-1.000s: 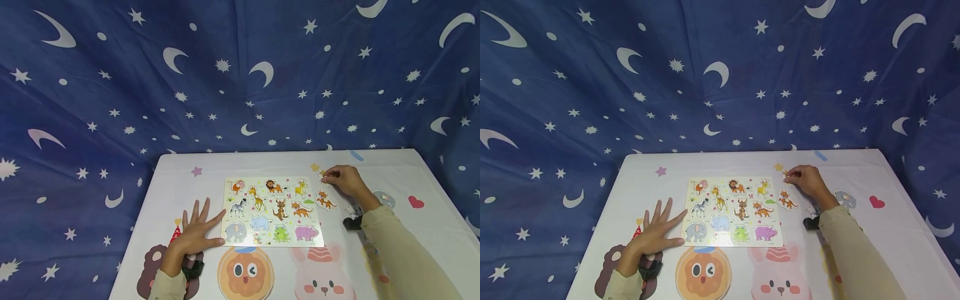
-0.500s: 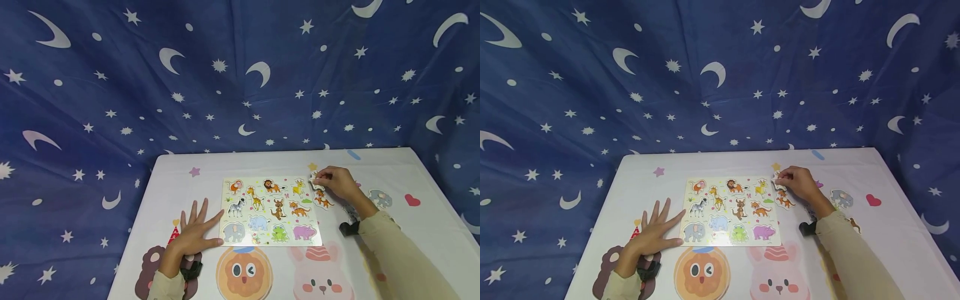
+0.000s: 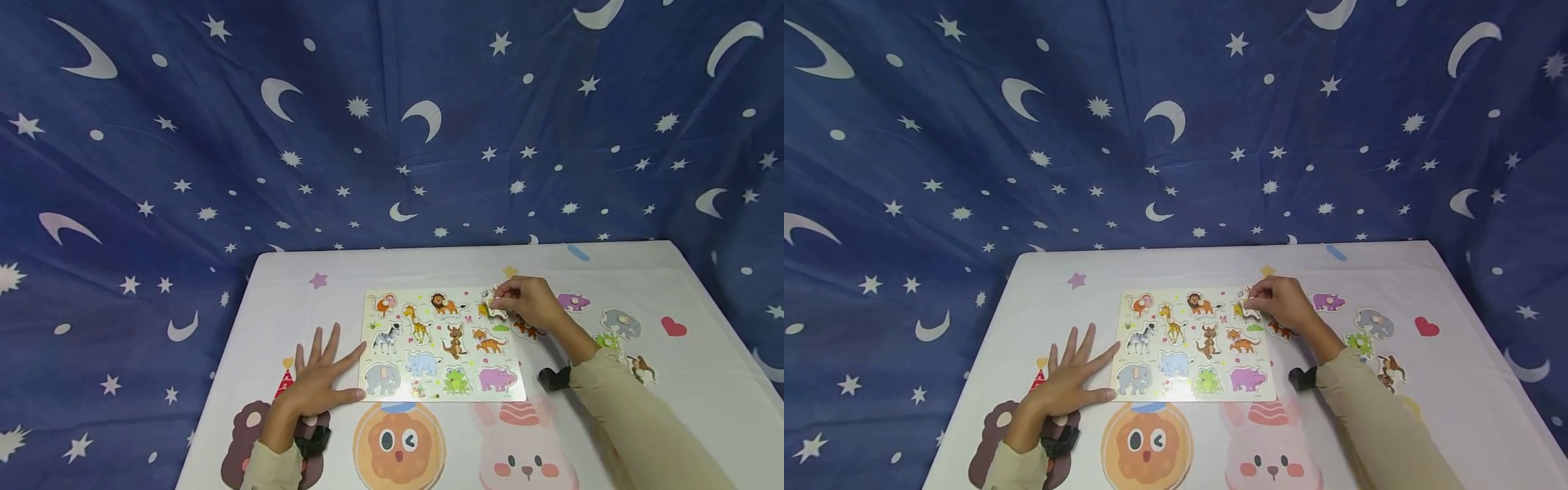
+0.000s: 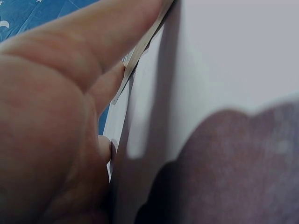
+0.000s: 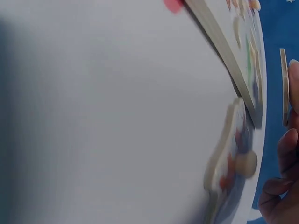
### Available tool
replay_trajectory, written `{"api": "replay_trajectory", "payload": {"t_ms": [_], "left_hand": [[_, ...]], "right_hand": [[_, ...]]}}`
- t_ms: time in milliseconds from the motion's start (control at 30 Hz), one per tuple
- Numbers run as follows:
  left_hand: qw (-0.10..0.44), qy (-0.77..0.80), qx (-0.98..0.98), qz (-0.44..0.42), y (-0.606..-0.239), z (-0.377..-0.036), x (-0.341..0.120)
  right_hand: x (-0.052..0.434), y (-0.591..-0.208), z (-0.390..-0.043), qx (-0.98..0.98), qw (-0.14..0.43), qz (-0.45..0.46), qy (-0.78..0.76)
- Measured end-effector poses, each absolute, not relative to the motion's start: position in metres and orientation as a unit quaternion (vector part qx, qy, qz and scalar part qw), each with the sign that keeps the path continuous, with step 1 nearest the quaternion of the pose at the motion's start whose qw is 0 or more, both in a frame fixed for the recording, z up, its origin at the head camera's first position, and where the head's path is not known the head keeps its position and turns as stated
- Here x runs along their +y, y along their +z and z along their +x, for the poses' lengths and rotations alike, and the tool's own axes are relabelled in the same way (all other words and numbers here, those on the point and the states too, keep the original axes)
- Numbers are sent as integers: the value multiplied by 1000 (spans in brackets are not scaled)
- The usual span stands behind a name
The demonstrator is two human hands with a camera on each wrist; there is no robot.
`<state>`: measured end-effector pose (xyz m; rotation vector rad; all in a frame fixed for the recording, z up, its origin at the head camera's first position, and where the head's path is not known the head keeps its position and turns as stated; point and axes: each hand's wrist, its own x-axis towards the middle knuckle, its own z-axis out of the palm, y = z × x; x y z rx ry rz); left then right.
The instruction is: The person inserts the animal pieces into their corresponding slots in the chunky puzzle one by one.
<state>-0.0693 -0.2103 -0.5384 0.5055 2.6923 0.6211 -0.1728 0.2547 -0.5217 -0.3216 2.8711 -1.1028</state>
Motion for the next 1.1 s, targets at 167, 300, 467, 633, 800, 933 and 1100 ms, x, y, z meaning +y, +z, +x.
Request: {"api": "replay_trajectory", "payload": {"t_ms": [167,300,467,633,800,933,1100], "left_hand": [[168,221,944,176,-538,-69,-210],[173,221,944,175,-537,-70,-211],[173,219,944,173,-538,-70,-211],[170,220,945,173,-538,-69,-211],[162,221,945,178,-538,-69,-209],[168,219,944,178,-538,-70,-209],[184,213,943,175,-538,-71,-211]], "right_hand": [[247,-527,-175,926,42,-109,-358],[241,-530,-177,927,37,-118,-354],[236,-532,-178,928,37,-114,-352],[235,-533,-176,928,50,-95,-357],[236,-532,-176,933,46,-92,-346],[238,-532,-176,935,41,-91,-340],[238,-534,-177,935,46,-85,-341]]}}
